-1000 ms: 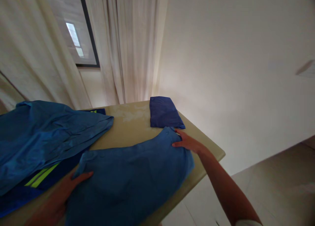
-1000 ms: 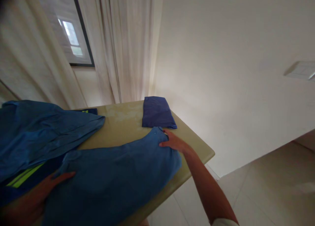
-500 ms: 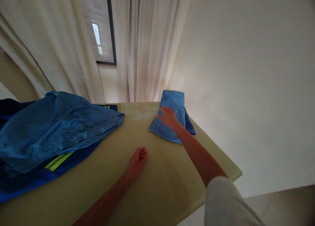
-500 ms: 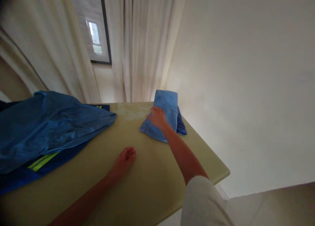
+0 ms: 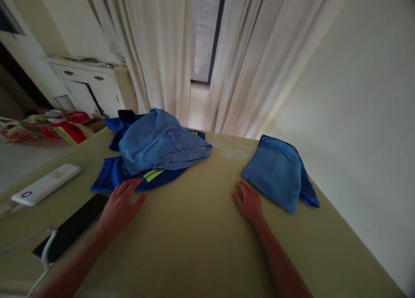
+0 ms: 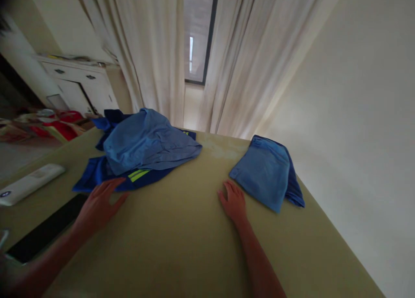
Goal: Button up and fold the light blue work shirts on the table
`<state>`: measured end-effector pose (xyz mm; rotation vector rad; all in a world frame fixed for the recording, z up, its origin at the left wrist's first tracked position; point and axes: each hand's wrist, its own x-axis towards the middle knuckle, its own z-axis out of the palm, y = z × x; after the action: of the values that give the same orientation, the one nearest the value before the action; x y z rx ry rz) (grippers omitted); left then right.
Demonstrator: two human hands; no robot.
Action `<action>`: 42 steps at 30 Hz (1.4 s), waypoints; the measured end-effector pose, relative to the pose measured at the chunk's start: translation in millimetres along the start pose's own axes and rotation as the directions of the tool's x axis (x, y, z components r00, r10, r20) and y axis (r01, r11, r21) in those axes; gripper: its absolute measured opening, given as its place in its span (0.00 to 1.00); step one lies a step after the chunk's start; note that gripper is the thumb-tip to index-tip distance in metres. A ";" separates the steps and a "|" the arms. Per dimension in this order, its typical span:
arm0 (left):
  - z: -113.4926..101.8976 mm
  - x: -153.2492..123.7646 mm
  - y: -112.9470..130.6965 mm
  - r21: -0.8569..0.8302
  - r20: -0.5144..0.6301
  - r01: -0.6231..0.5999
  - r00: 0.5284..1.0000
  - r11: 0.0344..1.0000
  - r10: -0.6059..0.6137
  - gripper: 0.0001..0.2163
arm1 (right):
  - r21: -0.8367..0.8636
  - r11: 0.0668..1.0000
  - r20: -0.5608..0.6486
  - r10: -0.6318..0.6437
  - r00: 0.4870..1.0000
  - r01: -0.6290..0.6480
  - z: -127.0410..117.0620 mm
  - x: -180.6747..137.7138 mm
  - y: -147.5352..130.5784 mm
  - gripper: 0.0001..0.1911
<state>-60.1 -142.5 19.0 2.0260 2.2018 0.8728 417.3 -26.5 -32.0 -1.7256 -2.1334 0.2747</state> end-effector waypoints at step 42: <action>7.5 86.8 53.2 -0.348 0.195 -0.259 0.920 0.901 0.339 0.17 | 0.443 0.887 -0.127 -0.082 0.989 0.130 -178.2 18.8 -117.1 0.15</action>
<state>-22.2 -59.4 64.7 2.2008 1.5301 0.8653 382.2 -50.0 177.8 -1.3202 -1.8900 0.5845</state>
